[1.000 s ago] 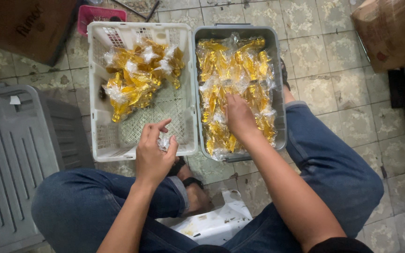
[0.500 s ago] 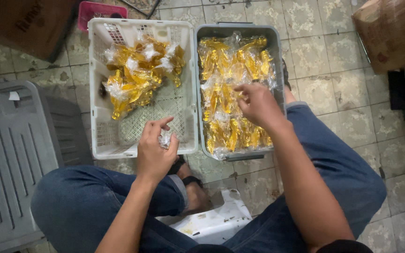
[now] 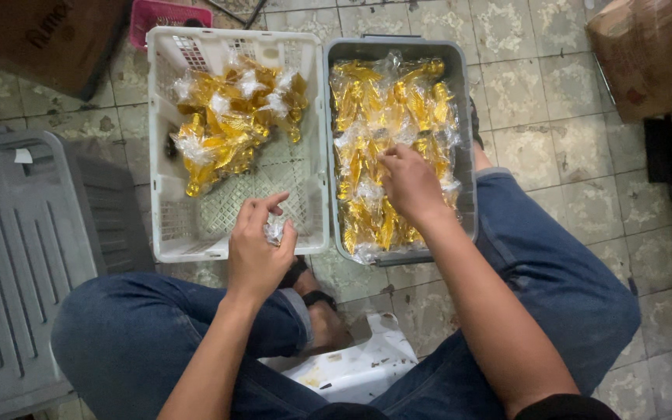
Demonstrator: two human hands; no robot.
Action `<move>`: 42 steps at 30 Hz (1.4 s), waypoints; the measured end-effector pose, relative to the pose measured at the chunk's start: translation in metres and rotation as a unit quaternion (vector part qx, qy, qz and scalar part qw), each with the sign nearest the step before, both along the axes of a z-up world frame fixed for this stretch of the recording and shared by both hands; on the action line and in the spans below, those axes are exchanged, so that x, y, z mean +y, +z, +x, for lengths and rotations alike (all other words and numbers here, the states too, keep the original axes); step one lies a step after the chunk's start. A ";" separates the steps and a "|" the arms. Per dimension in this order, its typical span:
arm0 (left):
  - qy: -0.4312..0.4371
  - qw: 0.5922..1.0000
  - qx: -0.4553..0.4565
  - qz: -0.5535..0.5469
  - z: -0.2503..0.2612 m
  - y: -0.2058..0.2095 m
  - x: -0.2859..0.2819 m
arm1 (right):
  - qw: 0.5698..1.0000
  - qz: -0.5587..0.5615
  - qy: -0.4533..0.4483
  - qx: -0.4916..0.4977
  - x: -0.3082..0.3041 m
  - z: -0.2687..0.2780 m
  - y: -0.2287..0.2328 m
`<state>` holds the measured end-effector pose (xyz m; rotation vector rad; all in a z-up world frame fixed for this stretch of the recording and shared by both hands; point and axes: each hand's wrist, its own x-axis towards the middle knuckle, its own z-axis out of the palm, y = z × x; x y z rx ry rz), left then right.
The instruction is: The person sits on a low stool and repeatedly picks up gold-colored decorative items from a white basket, wraps each one in clear plastic, and places the wrapped items into a gray bin. The person handles the items one at a time, arranging them in the bin as they work.
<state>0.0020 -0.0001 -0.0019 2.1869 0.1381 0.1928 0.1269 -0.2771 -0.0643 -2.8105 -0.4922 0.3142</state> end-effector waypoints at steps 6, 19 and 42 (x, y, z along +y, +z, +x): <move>0.011 0.998 0.019 -0.051 -0.001 -0.006 0.001 | 1.000 0.000 0.000 -0.008 -0.001 0.001 -0.001; 0.096 0.965 0.105 -0.220 0.002 0.011 0.002 | 0.994 0.100 -0.044 0.001 0.048 -0.009 0.086; 0.142 0.911 0.144 -0.359 0.003 0.011 0.003 | 0.939 0.272 0.001 0.212 0.088 -0.047 0.108</move>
